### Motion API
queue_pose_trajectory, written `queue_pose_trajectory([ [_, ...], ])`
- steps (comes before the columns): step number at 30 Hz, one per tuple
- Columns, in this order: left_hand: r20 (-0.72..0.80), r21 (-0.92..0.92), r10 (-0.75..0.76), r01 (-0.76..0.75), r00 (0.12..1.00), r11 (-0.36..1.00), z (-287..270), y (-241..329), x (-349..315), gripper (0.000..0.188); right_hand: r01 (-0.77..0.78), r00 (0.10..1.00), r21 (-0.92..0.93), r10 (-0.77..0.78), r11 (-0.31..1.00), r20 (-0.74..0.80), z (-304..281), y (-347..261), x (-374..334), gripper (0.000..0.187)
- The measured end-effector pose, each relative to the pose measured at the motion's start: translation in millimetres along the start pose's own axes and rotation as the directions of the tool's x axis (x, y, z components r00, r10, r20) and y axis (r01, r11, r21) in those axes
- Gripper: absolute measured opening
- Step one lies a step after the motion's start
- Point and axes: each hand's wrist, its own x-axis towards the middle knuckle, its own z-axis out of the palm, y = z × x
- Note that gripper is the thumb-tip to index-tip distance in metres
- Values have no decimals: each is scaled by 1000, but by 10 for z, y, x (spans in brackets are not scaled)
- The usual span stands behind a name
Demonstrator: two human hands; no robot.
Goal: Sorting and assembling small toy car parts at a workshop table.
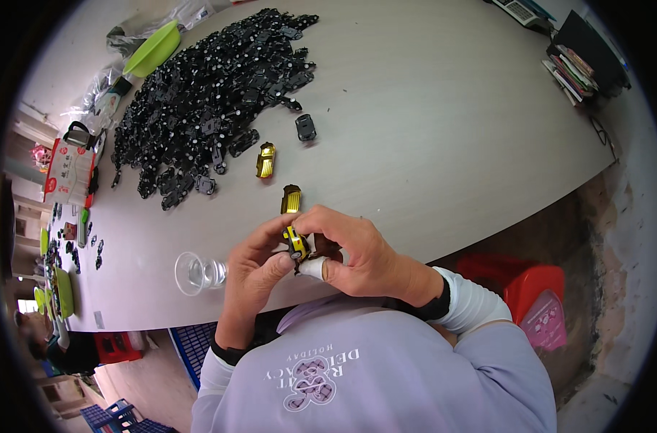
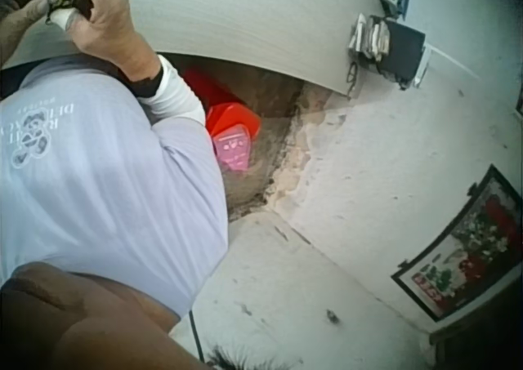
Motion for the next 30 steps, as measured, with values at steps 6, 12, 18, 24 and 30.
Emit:
queue_pose_trajectory([
  [6, 26, -234, -254, 253, 967, 939, 8, 40, 12, 30, 32, 999, -197, -32, 980, 1, -197, -71, 47, 23],
  [12, 15, -84, -244, 245, 970, 966, 56, 44, 43, 18, -456, 887, 350, 451, 818, 101, -306, -131, 91, 10],
  [18, 47, 296, -113, 94, 993, 951, 53, -21, 6, 14, -298, 939, 5, 292, 955, 180, -186, 44, -4, 16],
  [24, -96, 357, -127, 153, 987, 922, 71, -140, -54, 13, -151, 987, -105, 156, 983, 36, 26, 249, -117, 25],
  [30, -276, -123, -74, 41, 958, 992, 81, -45, 24, 38, -339, 904, 206, 379, 918, -197, 63, 168, -59, 14],
])
